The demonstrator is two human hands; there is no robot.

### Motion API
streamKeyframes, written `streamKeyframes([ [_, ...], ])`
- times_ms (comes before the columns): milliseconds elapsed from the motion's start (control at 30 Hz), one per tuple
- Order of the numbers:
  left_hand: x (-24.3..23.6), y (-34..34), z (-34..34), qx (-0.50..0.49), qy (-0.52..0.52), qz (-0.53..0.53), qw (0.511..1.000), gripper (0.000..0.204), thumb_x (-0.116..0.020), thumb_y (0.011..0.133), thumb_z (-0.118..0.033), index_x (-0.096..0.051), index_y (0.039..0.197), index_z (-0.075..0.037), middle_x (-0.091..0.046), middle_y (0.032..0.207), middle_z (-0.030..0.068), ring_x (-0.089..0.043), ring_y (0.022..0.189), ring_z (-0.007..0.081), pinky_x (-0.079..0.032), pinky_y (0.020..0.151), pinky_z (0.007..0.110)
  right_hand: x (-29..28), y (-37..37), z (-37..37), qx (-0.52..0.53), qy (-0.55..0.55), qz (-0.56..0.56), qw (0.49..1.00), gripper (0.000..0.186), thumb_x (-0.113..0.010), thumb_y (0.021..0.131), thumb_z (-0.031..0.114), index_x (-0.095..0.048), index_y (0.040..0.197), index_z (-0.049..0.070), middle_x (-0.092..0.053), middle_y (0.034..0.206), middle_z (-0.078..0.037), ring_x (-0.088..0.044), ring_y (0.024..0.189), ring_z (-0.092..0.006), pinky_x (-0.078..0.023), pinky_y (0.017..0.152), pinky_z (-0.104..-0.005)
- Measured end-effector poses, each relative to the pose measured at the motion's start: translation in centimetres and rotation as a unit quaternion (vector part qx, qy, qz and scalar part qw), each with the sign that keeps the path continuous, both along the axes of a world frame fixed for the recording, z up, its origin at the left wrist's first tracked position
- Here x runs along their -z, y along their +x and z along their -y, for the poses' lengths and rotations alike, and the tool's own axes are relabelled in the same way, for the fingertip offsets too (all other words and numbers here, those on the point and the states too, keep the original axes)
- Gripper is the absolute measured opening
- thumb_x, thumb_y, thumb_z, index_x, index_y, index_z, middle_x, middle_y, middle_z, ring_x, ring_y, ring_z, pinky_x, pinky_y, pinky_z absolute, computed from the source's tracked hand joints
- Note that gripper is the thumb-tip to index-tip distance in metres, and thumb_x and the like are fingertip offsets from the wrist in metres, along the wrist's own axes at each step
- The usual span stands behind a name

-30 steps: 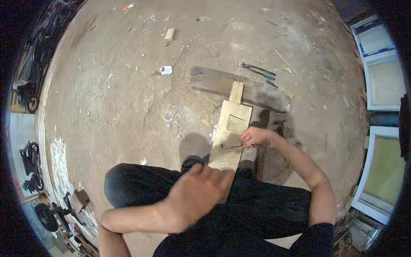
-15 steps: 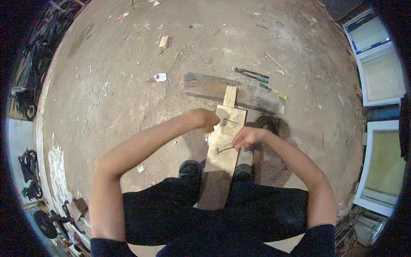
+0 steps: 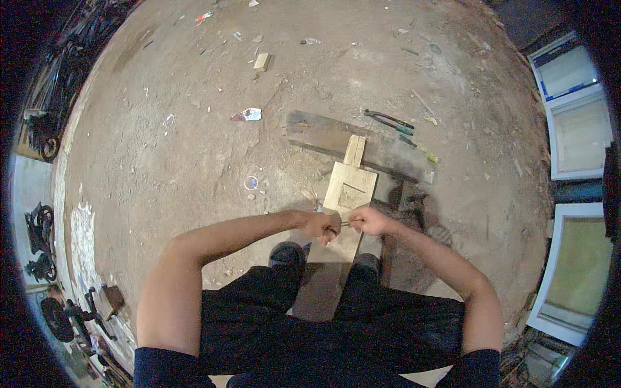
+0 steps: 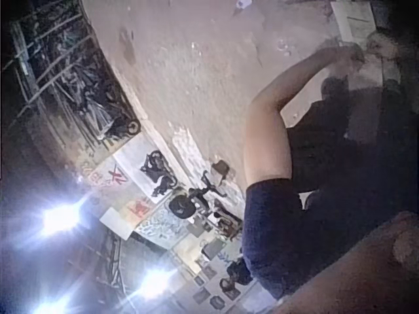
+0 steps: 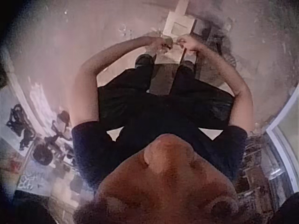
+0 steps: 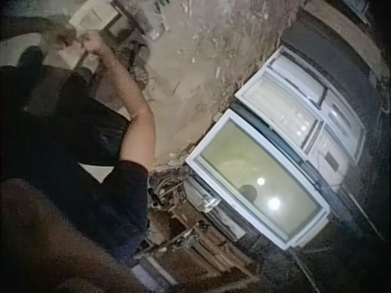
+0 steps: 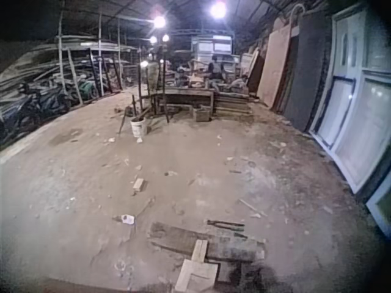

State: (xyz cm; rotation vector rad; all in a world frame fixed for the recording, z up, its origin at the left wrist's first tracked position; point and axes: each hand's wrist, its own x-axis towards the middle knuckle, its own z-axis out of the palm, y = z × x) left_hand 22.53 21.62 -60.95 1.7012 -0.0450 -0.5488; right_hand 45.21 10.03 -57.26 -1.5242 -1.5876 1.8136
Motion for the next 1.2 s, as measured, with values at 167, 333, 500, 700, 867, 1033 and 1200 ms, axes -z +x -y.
streamKeyframes([
  [167, -0.3, 0.1, -0.3, 0.001, 0.016, -0.004, 1.0, 0.027, -0.05, 0.105, -0.024, -0.064, 0.107, -0.001, -0.073, 0.092, 0.0111, -0.069, 0.092, 0.018, -0.053, 0.087, 0.036, -1.3, 0.8, 0.0, -0.048, -0.041, 0.001, 0.998, 0.017, -0.06, 0.101, 0.011, -0.072, 0.105, 0.0, -0.063, 0.072, 0.0, -0.055, 0.067, -0.0088, -0.047, 0.063, -0.0279],
  [333, -0.1, 0.1, 1.3, -0.06, -0.061, -0.048, 0.995, 0.031, -0.04, 0.111, -0.025, -0.06, 0.105, -0.002, -0.068, 0.085, 0.0093, -0.066, 0.085, 0.0186, -0.051, 0.088, 0.037, -2.4, 2.3, 0.3, -0.04, -0.111, -0.036, 0.992, 0.021, -0.059, 0.102, 0.015, -0.074, 0.111, 0.002, -0.067, 0.077, 0.002, -0.054, 0.064, -0.0054, -0.045, 0.055, -0.0256],
  [500, -3.2, 2.1, 2.0, -0.107, 0.018, 0.029, 0.994, 0.016, -0.048, 0.101, -0.014, -0.057, 0.112, -0.006, -0.063, 0.081, 0.0073, -0.064, 0.079, 0.0201, -0.052, 0.081, 0.038, -2.9, 3.9, 1.0, -0.012, -0.119, -0.067, 0.991, 0.023, -0.059, 0.102, 0.017, -0.073, 0.114, 0.003, -0.07, 0.081, 0.0, -0.056, 0.062, -0.0053, -0.046, 0.052, -0.0236],
  [700, -7.3, 3.7, -0.3, -0.001, 0.257, 0.185, 0.948, 0.027, -0.057, 0.089, -0.009, -0.057, 0.116, -0.009, -0.069, 0.089, 0.0082, -0.071, 0.084, 0.0272, -0.054, 0.074, 0.044, -8.5, 3.9, 1.9, 0.028, -0.151, -0.032, 0.988, 0.027, -0.059, 0.103, 0.022, -0.07, 0.118, 0.003, -0.072, 0.082, -0.002, -0.062, 0.067, -0.0072, -0.05, 0.055, -0.0267],
  [867, -9.1, 4.0, -3.1, 0.047, 0.231, 0.042, 0.971, 0.029, -0.056, 0.096, -0.012, -0.054, 0.124, -0.005, -0.068, 0.097, 0.0111, -0.069, 0.085, 0.0283, -0.056, 0.079, 0.043, -7.0, 8.0, 7.1, 0.014, 0.035, 0.172, 0.984, 0.029, -0.061, 0.102, 0.027, -0.069, 0.118, 0.004, -0.073, 0.086, -0.008, -0.07, 0.074, -0.0191, -0.054, 0.065, -0.036],
  [1033, -8.8, 3.4, -7.5, -0.052, 0.062, 0.029, 0.996, 0.034, -0.051, 0.098, 0.005, -0.054, 0.13, -0.005, -0.067, 0.109, 0.0127, -0.07, 0.097, 0.0227, -0.057, 0.088, 0.04, -3.8, 10.8, 13.5, 0.006, -0.066, 0.29, 0.955, 0.029, -0.061, 0.101, 0.032, -0.069, 0.109, 0.006, -0.074, 0.092, -0.015, -0.072, 0.083, -0.0286, -0.055, 0.071, -0.0417],
  [1200, -6.5, 4.1, -7.5, -0.292, -0.064, 0.051, 0.953, 0.024, -0.052, 0.101, 0.004, -0.062, 0.122, -0.002, -0.07, 0.106, 0.0103, -0.07, 0.1, 0.0163, -0.057, 0.088, 0.035, 7.9, 9.2, 20.5, 0.008, -0.03, 0.458, 0.888, 0.035, -0.062, 0.098, 0.038, -0.065, 0.107, 0.004, -0.071, 0.094, -0.018, -0.069, 0.087, -0.038, -0.055, 0.074, -0.0491],
])
